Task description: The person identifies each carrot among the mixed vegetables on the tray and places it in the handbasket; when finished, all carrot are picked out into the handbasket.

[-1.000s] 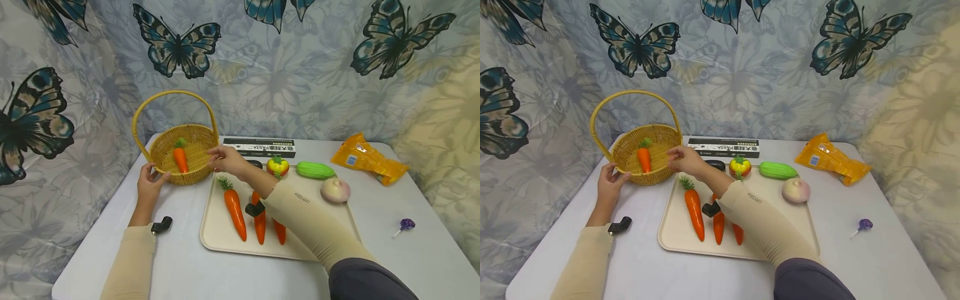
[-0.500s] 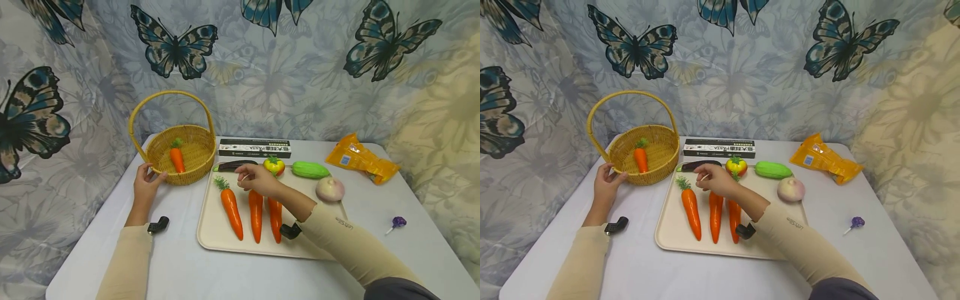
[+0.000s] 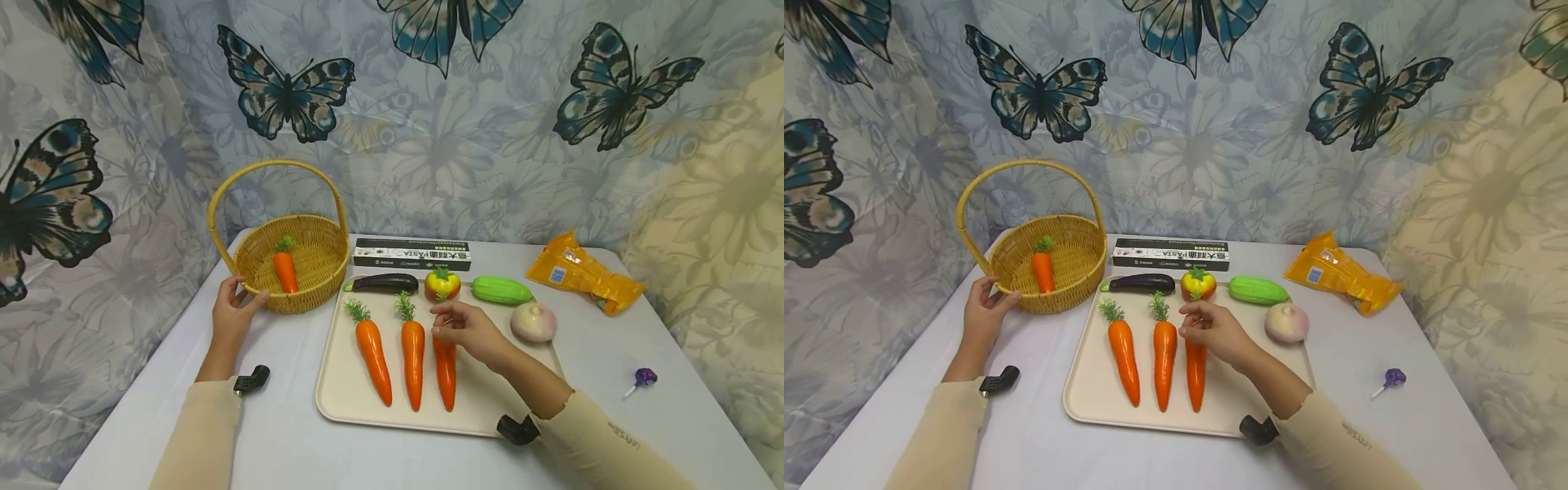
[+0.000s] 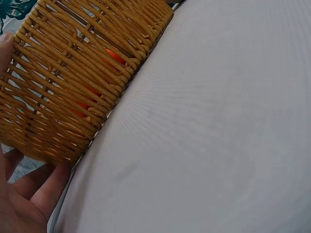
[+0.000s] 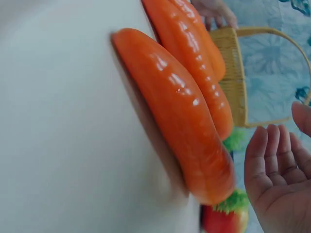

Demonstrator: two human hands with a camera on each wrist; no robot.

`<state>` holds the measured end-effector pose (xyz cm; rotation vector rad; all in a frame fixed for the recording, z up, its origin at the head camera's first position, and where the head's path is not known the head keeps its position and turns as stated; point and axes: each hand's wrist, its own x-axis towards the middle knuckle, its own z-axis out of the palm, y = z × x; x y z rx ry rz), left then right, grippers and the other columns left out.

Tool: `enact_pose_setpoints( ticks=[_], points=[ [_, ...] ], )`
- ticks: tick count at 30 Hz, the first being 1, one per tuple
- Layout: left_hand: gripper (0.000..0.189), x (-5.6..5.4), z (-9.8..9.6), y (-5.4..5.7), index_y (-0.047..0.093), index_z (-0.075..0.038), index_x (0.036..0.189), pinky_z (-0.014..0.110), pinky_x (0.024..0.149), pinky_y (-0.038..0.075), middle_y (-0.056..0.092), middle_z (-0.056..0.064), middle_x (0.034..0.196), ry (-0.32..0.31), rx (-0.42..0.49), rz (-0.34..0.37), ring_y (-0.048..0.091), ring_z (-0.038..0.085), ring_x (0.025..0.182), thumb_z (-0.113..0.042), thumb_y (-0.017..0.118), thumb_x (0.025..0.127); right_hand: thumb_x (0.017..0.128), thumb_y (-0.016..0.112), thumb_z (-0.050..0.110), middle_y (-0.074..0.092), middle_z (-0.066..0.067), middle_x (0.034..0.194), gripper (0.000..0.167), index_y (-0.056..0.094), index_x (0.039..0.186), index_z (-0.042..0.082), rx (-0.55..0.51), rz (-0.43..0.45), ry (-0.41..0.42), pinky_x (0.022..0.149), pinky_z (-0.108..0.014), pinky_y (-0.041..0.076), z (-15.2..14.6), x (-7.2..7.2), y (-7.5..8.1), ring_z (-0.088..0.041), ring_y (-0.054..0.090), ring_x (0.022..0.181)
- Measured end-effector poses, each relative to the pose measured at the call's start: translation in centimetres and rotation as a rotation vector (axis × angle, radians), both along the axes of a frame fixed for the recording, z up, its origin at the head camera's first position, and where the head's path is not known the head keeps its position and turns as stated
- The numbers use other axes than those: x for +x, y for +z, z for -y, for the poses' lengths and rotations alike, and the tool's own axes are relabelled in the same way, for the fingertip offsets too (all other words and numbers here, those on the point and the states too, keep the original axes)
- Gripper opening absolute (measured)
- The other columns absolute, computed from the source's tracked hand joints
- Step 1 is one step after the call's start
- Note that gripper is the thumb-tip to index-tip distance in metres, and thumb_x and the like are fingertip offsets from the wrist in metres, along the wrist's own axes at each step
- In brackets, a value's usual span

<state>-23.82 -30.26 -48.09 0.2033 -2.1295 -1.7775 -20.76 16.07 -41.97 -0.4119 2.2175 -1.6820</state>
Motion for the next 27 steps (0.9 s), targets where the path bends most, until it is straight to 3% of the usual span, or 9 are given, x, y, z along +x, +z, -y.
enact_pose_setpoints(
  ticks=[5,10,17,23,27],
  points=[
    [0.070,0.1,-0.2,0.0,0.037,-0.006,0.139,0.023,0.096,0.046,0.021,0.005,0.159,-0.016,0.009,0.004,0.038,0.030,0.135,-0.023,0.078,0.085,0.090,0.068,0.006,0.060,-0.015,0.100,0.047,0.049,0.131,-0.008,-0.028,0.045,-0.067,0.077,-0.043,0.057,-1.8,1.5,-0.5,-0.032,0.062,0.088],
    [0.070,0.3,-0.2,-0.1,0.037,-0.006,0.139,0.021,0.094,0.046,0.020,0.005,0.159,-0.003,0.004,0.018,0.038,0.029,0.136,-0.025,0.077,0.086,0.088,0.073,0.010,0.060,-0.014,0.097,0.055,0.047,0.134,-0.006,0.045,0.073,-0.166,0.074,-0.040,0.058,-2.3,2.3,-1.2,-0.028,0.063,0.083],
    [0.071,0.4,0.1,0.0,0.036,-0.007,0.140,0.019,0.092,0.047,0.020,0.005,0.159,0.013,-0.009,0.025,0.039,0.029,0.135,-0.028,0.077,0.085,0.080,0.082,0.023,0.056,-0.009,0.098,0.070,0.047,0.137,0.003,0.285,0.024,-0.263,0.062,-0.033,0.055,-1.4,2.5,-1.9,-0.021,0.061,0.070],
    [0.073,0.0,0.0,0.0,0.036,-0.010,0.141,0.033,0.100,0.045,0.018,0.002,0.160,0.011,-0.009,0.061,0.037,0.028,0.137,-0.031,0.077,0.085,0.073,0.082,0.050,0.060,-0.007,0.101,0.093,0.042,0.141,0.001,0.618,-0.029,-0.230,0.067,-0.033,0.048,-0.2,2.6,-2.1,-0.019,0.056,0.076],
    [0.073,-0.1,0.0,-0.1,0.036,-0.010,0.142,0.032,0.099,0.045,0.017,0.002,0.160,0.012,-0.006,0.063,0.037,0.027,0.137,-0.032,0.077,0.085,0.075,0.081,0.048,0.061,-0.006,0.092,0.089,0.043,0.140,-0.002,0.684,-0.051,-0.228,0.069,-0.035,0.049,0.3,2.7,-2.3,-0.020,0.056,0.076]
  ],
)
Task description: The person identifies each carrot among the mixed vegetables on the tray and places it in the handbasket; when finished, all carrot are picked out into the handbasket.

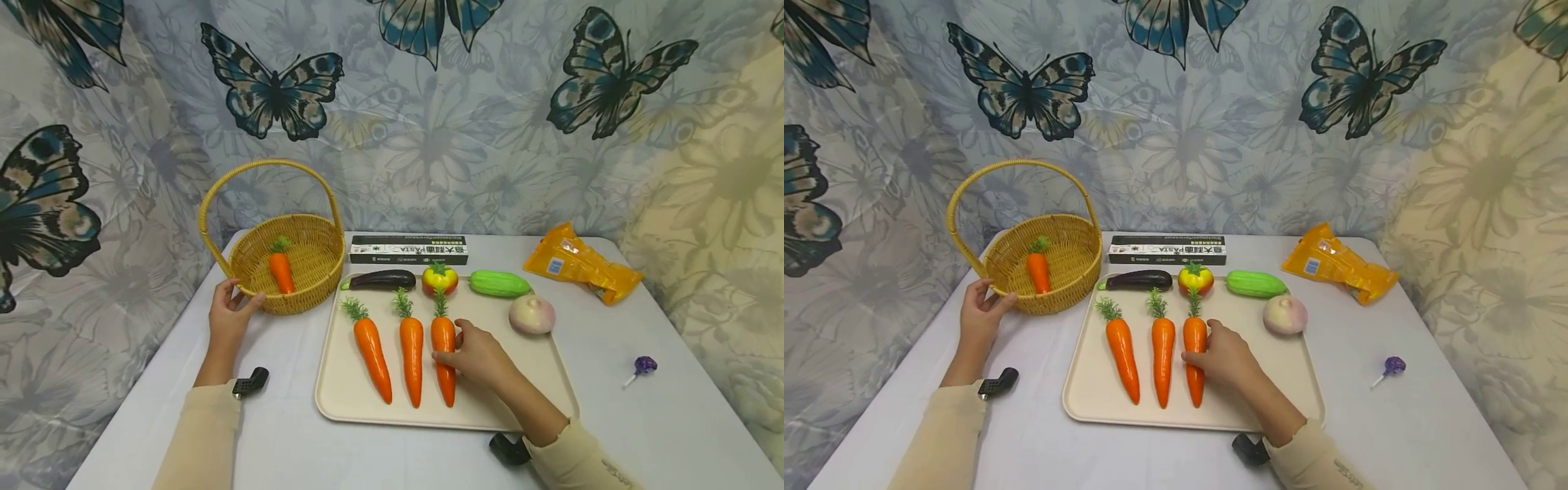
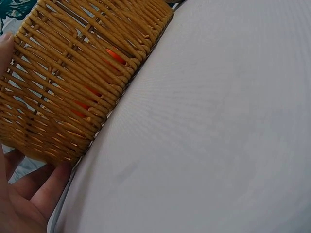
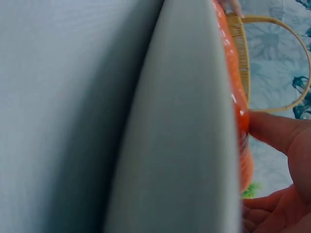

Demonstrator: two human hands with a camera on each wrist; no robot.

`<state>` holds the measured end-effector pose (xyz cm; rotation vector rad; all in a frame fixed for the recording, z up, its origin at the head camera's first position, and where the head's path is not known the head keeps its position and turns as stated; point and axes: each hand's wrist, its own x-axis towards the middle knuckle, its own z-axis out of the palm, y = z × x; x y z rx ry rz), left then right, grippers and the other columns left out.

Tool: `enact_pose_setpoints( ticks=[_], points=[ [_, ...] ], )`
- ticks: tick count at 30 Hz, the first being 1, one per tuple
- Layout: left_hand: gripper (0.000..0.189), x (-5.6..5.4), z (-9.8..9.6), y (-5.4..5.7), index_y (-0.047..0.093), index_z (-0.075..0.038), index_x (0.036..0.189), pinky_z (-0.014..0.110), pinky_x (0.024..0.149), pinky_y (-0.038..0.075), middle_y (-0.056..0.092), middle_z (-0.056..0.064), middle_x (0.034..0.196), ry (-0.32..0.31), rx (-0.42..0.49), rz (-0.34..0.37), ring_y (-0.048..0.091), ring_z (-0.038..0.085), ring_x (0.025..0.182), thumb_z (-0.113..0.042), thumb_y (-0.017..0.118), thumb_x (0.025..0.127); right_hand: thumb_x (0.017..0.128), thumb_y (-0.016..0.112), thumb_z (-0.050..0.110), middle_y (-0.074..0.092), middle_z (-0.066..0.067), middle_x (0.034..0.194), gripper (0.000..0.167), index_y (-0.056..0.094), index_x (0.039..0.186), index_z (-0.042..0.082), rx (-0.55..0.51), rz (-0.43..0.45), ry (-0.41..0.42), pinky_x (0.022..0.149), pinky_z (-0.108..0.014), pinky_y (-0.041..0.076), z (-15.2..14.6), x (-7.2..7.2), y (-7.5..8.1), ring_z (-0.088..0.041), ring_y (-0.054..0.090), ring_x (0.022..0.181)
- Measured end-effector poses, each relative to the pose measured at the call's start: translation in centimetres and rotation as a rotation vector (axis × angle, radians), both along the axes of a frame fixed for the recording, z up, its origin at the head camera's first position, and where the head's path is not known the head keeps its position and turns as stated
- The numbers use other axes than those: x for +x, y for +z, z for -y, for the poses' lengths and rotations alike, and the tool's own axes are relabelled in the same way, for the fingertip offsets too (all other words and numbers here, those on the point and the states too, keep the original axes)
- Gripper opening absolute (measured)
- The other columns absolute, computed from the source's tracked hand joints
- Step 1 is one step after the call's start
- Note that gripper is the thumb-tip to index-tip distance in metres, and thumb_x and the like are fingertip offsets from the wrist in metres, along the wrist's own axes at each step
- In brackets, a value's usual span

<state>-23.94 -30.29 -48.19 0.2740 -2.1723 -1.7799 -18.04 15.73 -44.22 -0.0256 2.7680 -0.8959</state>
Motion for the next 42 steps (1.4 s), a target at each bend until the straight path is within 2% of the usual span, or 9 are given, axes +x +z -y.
enact_pose_setpoints(
  ticks=[4,8,13,16,19,26,31,35,42],
  points=[
    [0.072,0.0,-0.2,0.3,0.036,-0.010,0.141,0.031,0.098,0.046,0.018,0.002,0.160,0.005,-0.008,-0.005,0.038,0.027,0.136,-0.031,0.077,0.085,0.078,0.079,0.039,0.060,-0.004,0.085,0.082,0.043,0.139,-0.003,-0.008,-0.005,-0.004,0.065,-0.034,0.048,0.0,-0.1,0.1,-0.018,0.056,0.070],
    [0.071,-0.3,-0.1,0.6,0.037,-0.009,0.140,0.031,0.098,0.046,0.019,0.003,0.160,0.010,-0.001,-0.013,0.038,0.027,0.136,-0.027,0.077,0.085,0.080,0.077,0.033,0.061,-0.006,0.093,0.077,0.043,0.139,-0.001,-0.039,-0.014,-0.020,0.065,-0.032,0.048,-0.3,-0.4,0.5,-0.018,0.056,0.072],
    [0.069,-0.5,0.1,0.8,0.037,-0.008,0.139,0.031,0.099,0.045,0.020,0.004,0.160,0.011,0.023,-0.025,0.038,0.028,0.136,-0.022,0.078,0.085,0.081,0.076,0.028,0.059,-0.013,0.111,0.073,0.042,0.141,0.001,-0.178,0.003,-0.054,0.063,-0.031,0.054,-0.7,-0.6,1.3,-0.018,0.060,0.070],
    [0.069,-0.3,0.2,0.7,0.038,-0.008,0.139,0.028,0.097,0.046,0.021,0.004,0.159,0.017,0.015,-0.018,0.039,0.028,0.135,-0.024,0.078,0.085,0.081,0.076,0.023,0.057,-0.013,0.112,0.072,0.042,0.141,0.003,-0.261,0.022,-0.049,0.059,-0.031,0.055,-0.9,-0.8,1.5,-0.019,0.061,0.067],
    [0.071,0.1,0.3,0.5,0.038,-0.009,0.139,0.025,0.094,0.047,0.022,0.003,0.158,0.021,-0.005,-0.010,0.040,0.027,0.135,-0.028,0.078,0.084,0.081,0.076,0.019,0.055,-0.012,0.108,0.067,0.045,0.138,0.004,-0.317,0.029,-0.013,0.058,-0.031,0.054,-0.9,-1.3,1.4,-0.019,0.059,0.066],
    [0.073,0.3,0.2,-0.2,0.038,-0.009,0.140,0.024,0.092,0.049,0.024,0.003,0.158,0.019,-0.034,-0.013,0.041,0.028,0.134,-0.033,0.078,0.084,0.080,0.076,0.011,0.051,-0.015,0.107,0.063,0.046,0.135,0.002,-0.506,0.088,0.084,0.063,-0.036,0.056,-0.1,-3.1,1.7,-0.024,0.058,0.078],
    [0.072,0.2,0.2,-0.4,0.037,-0.010,0.140,0.021,0.089,0.049,0.022,0.002,0.159,0.016,-0.024,-0.007,0.040,0.028,0.134,-0.031,0.077,0.085,0.079,0.077,0.011,0.052,-0.016,0.110,0.061,0.046,0.131,-0.002,-0.525,0.069,0.155,0.066,-0.035,0.056,1.3,-4.3,2.6,-0.026,0.058,0.085],
    [0.071,0.2,0.1,-0.3,0.037,-0.010,0.141,0.022,0.091,0.048,0.021,0.003,0.159,0.019,-0.026,-0.009,0.040,0.028,0.135,-0.028,0.077,0.086,0.080,0.077,0.011,0.053,-0.015,0.110,0.058,0.048,0.129,0.000,-0.546,0.081,0.194,0.067,-0.035,0.056,2.7,-5.4,3.3,-0.026,0.059,0.087],
    [0.073,0.0,0.0,0.0,0.036,-0.007,0.141,0.028,0.095,0.048,0.022,0.003,0.159,0.010,-0.006,-0.001,0.040,0.028,0.135,-0.024,0.078,0.085,0.080,0.079,0.009,0.056,-0.012,0.106,0.051,0.052,0.123,0.005,-0.566,0.086,0.217,0.062,-0.032,0.053,5.6,-6.9,3.6,-0.023,0.057,0.076]
  ],
)
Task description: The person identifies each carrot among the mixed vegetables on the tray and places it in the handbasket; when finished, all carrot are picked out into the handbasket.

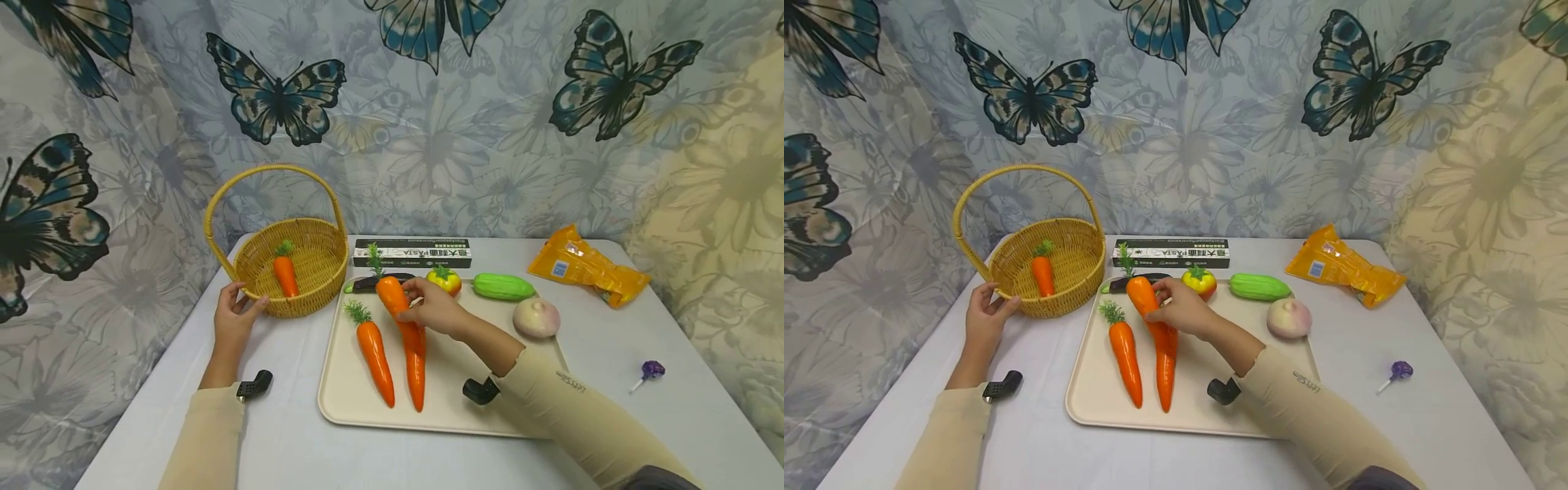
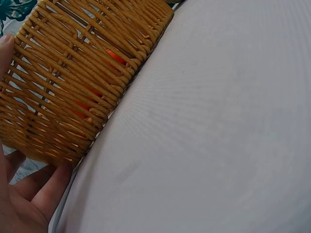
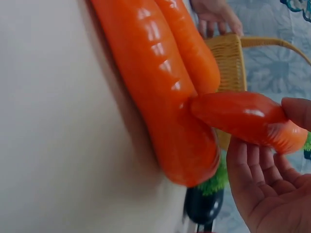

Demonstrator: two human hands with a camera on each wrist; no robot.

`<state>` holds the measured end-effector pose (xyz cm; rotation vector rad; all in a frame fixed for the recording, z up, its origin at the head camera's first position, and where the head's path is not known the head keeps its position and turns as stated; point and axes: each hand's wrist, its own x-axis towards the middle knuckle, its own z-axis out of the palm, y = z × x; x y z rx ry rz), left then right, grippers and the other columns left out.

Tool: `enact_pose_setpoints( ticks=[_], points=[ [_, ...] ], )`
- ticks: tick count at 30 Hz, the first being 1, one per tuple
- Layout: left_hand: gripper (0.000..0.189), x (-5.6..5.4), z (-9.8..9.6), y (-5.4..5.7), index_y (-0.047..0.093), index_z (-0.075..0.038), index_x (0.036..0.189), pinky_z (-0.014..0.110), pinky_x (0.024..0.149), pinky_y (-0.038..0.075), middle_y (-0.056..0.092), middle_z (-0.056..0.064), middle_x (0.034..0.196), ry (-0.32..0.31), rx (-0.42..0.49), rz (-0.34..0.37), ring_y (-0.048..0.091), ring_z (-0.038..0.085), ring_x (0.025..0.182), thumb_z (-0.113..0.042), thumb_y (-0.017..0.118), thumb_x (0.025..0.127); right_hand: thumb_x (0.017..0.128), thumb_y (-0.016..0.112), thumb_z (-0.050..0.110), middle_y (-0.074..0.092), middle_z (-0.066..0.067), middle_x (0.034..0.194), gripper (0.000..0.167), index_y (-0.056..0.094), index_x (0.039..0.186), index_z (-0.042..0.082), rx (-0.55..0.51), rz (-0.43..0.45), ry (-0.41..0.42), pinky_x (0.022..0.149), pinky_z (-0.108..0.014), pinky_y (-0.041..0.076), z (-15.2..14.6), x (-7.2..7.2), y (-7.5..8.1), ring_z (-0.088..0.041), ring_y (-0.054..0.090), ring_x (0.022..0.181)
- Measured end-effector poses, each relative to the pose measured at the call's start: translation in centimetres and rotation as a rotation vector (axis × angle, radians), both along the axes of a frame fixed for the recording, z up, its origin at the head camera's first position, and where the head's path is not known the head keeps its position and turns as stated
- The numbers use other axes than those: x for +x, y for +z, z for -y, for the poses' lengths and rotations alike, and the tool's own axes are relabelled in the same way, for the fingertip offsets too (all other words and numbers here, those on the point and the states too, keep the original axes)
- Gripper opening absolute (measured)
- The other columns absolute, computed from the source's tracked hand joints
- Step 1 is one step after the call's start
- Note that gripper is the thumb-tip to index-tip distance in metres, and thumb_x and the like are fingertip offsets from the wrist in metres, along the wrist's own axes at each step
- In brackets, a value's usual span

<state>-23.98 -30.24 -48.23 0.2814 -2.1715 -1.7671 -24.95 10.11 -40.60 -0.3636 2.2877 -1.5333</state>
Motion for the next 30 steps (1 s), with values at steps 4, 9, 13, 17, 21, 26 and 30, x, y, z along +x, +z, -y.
enact_pose_setpoints(
  ticks=[4,9,13,17,21,26,30],
  points=[
    [0.072,-0.1,0.1,0.0,0.036,-0.005,0.141,0.032,0.097,0.047,0.023,0.005,0.159,0.004,-0.001,0.019,0.040,0.029,0.135,-0.023,0.078,0.085,0.079,0.080,0.011,0.057,-0.010,0.106,0.050,0.054,0.122,0.008,0.011,-0.016,0.011,0.061,-0.032,0.052,1.9,-0.7,0.3,-0.022,0.054,0.073],
    [0.072,0.1,0.1,-0.1,0.036,-0.007,0.141,0.038,0.100,0.045,0.022,0.004,0.159,0.012,-0.008,0.016,0.040,0.028,0.135,-0.024,0.078,0.085,0.081,0.078,0.012,0.057,-0.010,0.105,0.048,0.053,0.122,0.009,-0.015,-0.026,0.044,0.067,-0.035,0.056,4.2,-1.6,1.2,-0.023,0.057,0.086],
    [0.073,0.2,0.1,-0.3,0.037,-0.008,0.141,0.041,0.101,0.044,0.022,0.002,0.159,0.020,-0.006,0.004,0.040,0.027,0.135,-0.027,0.078,0.084,0.083,0.076,0.010,0.057,-0.011,0.103,0.047,0.051,0.124,0.008,-0.047,-0.007,0.059,0.067,-0.035,0.058,5.8,-2.4,1.7,-0.024,0.059,0.089],
    [0.073,0.3,0.0,-0.4,0.036,-0.008,0.141,0.041,0.102,0.043,0.021,0.004,0.159,0.022,-0.003,-0.007,0.040,0.028,0.135,-0.028,0.078,0.084,0.084,0.075,0.010,0.057,-0.011,0.105,0.049,0.050,0.126,0.008,-0.052,-0.015,0.071,0.067,-0.036,0.058,7.1,-3.4,1.6,-0.024,0.060,0.089],
    [0.071,1.1,-0.8,1.2,0.036,-0.004,0.140,0.037,0.101,0.044,0.020,0.008,0.159,0.007,0.013,-0.004,0.039,0.032,0.135,-0.023,0.077,0.086,0.085,0.075,0.011,0.055,-0.012,0.107,0.049,0.050,0.127,0.008,-0.055,-0.028,0.095,0.069,-0.035,0.058,8.3,-4.7,1.6,-0.025,0.062,0.091],
    [0.068,1.4,-1.3,2.4,0.037,-0.003,0.139,0.037,0.102,0.043,0.018,0.011,0.160,-0.011,0.040,0.005,0.037,0.035,0.136,-0.019,0.077,0.086,0.085,0.074,0.010,0.056,-0.012,0.104,0.048,0.049,0.126,0.007,-0.102,-0.015,0.106,0.070,-0.039,0.058,9.8,-6.2,2.3,-0.025,0.062,0.090],
    [0.069,1.1,-1.0,2.1,0.036,-0.002,0.138,0.039,0.102,0.043,0.020,0.009,0.159,-0.022,0.036,-0.012,0.038,0.033,0.136,-0.019,0.077,0.086,0.086,0.073,0.010,0.054,-0.013,0.106,0.050,0.048,0.128,0.006,-0.116,-0.005,0.115,0.069,-0.039,0.058,11.1,-7.5,2.8,-0.025,0.060,0.091]
  ],
)
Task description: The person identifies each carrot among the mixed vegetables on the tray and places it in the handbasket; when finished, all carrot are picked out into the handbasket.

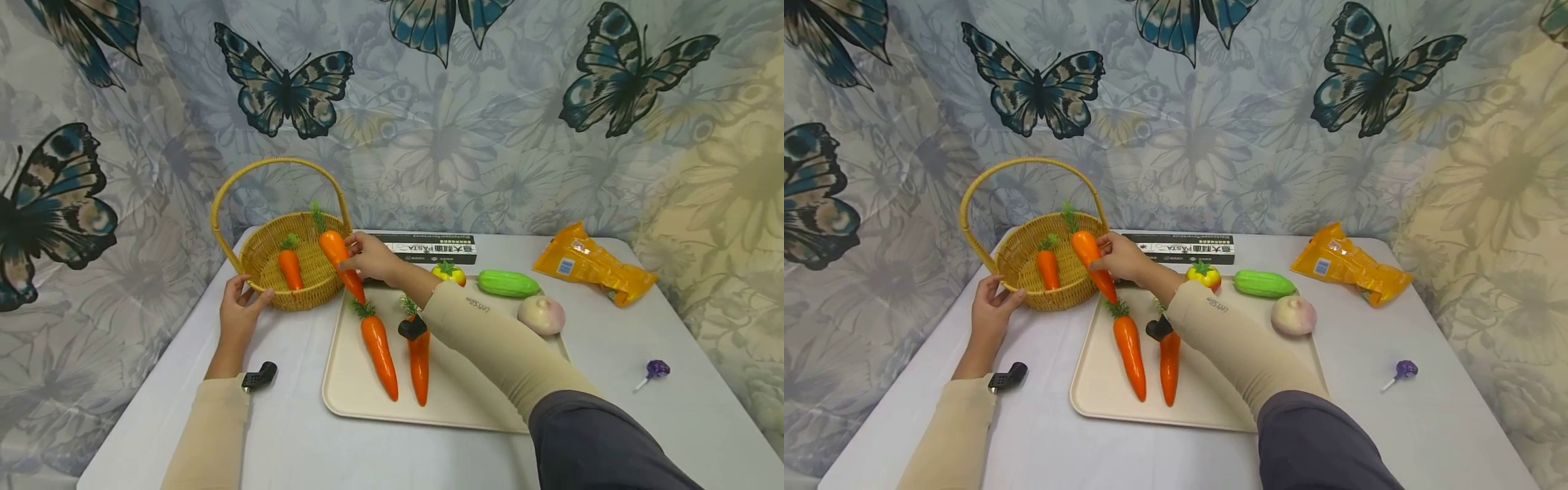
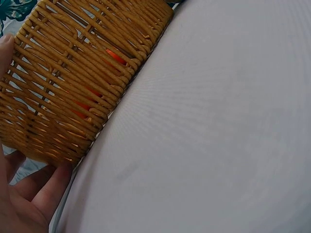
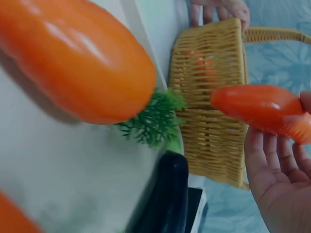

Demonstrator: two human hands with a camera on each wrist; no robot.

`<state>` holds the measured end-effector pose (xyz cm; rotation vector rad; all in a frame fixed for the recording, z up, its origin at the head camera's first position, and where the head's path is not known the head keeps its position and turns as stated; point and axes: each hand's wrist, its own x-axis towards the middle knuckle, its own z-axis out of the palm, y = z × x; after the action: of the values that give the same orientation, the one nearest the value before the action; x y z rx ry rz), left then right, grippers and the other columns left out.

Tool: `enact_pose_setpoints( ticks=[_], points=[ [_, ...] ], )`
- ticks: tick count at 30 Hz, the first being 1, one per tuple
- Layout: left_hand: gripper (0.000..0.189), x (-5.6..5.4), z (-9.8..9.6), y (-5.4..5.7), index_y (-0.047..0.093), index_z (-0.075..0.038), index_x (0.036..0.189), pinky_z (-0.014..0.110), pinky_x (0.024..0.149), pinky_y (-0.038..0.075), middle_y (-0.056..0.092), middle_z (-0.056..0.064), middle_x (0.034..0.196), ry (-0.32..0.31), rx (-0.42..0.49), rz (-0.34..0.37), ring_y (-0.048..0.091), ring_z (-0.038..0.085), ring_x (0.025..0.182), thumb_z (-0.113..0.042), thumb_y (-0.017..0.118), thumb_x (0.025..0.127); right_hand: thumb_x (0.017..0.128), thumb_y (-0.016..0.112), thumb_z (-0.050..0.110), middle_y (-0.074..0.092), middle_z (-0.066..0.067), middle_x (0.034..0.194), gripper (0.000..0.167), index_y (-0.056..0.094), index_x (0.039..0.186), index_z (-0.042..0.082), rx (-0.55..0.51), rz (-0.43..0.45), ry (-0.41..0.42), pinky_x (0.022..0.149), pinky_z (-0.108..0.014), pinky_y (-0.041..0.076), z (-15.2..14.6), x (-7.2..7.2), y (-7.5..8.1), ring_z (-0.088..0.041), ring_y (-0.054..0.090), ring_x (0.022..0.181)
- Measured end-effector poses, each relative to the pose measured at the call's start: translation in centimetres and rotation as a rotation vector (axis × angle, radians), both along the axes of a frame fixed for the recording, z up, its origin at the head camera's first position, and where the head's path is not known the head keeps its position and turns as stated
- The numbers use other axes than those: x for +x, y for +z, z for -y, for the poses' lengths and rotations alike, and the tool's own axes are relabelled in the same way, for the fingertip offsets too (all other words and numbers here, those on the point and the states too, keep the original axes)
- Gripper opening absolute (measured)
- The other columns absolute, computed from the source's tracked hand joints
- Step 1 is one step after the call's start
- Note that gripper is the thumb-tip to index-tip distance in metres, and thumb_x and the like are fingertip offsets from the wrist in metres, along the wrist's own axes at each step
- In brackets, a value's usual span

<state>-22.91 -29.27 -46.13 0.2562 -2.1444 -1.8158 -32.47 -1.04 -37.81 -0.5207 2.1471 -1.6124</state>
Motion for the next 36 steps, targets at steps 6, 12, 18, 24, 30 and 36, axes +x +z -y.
enact_pose_setpoints(
  ticks=[6,12,18,24,30,36],
  points=[
    [0.070,-1.1,0.8,-1.6,0.037,-0.004,0.139,0.037,0.101,0.044,0.024,0.005,0.158,0.010,0.003,-0.016,0.040,0.028,0.135,-0.021,0.078,0.085,0.088,0.073,0.013,0.053,-0.011,0.114,0.053,0.045,0.133,0.007,0.013,0.030,-0.010,0.075,-0.040,0.057,2.1,-2.2,1.2,-0.025,0.059,0.100],
    [0.071,-1.6,0.9,-1.9,0.037,-0.005,0.139,0.036,0.101,0.044,0.023,0.004,0.158,0.004,-0.014,-0.053,0.041,0.028,0.134,-0.024,0.078,0.085,0.090,0.072,0.018,0.052,-0.008,0.120,0.055,0.043,0.135,0.008,0.025,0.009,-0.029,0.078,-0.038,0.056,4.4,-4.4,2.3,-0.023,0.058,0.104],
    [0.070,-1.5,0.9,-1.9,0.038,-0.006,0.139,0.038,0.102,0.044,0.024,0.004,0.158,0.017,-0.025,-0.050,0.041,0.027,0.133,-0.025,0.078,0.085,0.091,0.070,0.015,0.050,-0.011,0.128,0.058,0.041,0.140,0.006,-0.030,0.052,-0.038,0.076,-0.033,0.057,7.0,-5.4,1.0,-0.025,0.057,0.110],
    [0.068,-1.2,0.9,-2.1,0.039,-0.005,0.138,0.037,0.102,0.044,0.025,0.007,0.157,0.026,-0.042,-0.042,0.042,0.028,0.133,-0.024,0.077,0.086,0.091,0.069,0.009,0.052,-0.015,0.129,0.058,0.040,0.140,0.004,-0.018,0.083,-0.086,0.073,-0.032,0.056,8.9,-4.8,-1.3,-0.027,0.060,0.107],
    [0.068,-1.3,1.0,-1.9,0.038,-0.005,0.137,0.037,0.101,0.044,0.025,0.006,0.157,0.021,-0.052,-0.049,0.042,0.027,0.133,-0.026,0.078,0.085,0.088,0.069,0.002,0.055,-0.016,0.118,0.047,0.046,0.129,-0.003,0.063,0.034,-0.097,0.069,-0.034,0.057,10.0,-4.4,-2.0,-0.026,0.061,0.097],
    [0.069,-1.2,1.1,-2.2,0.038,-0.005,0.138,0.033,0.100,0.045,0.025,0.007,0.157,0.021,-0.042,-0.037,0.042,0.028,0.133,-0.025,0.078,0.085,0.088,0.071,0.008,0.060,-0.010,0.108,0.047,0.053,0.130,-0.002,0.324,-0.032,-0.077,0.061,-0.027,0.052,10.7,-4.7,-2.2,-0.019,0.058,0.081]
  ],
)
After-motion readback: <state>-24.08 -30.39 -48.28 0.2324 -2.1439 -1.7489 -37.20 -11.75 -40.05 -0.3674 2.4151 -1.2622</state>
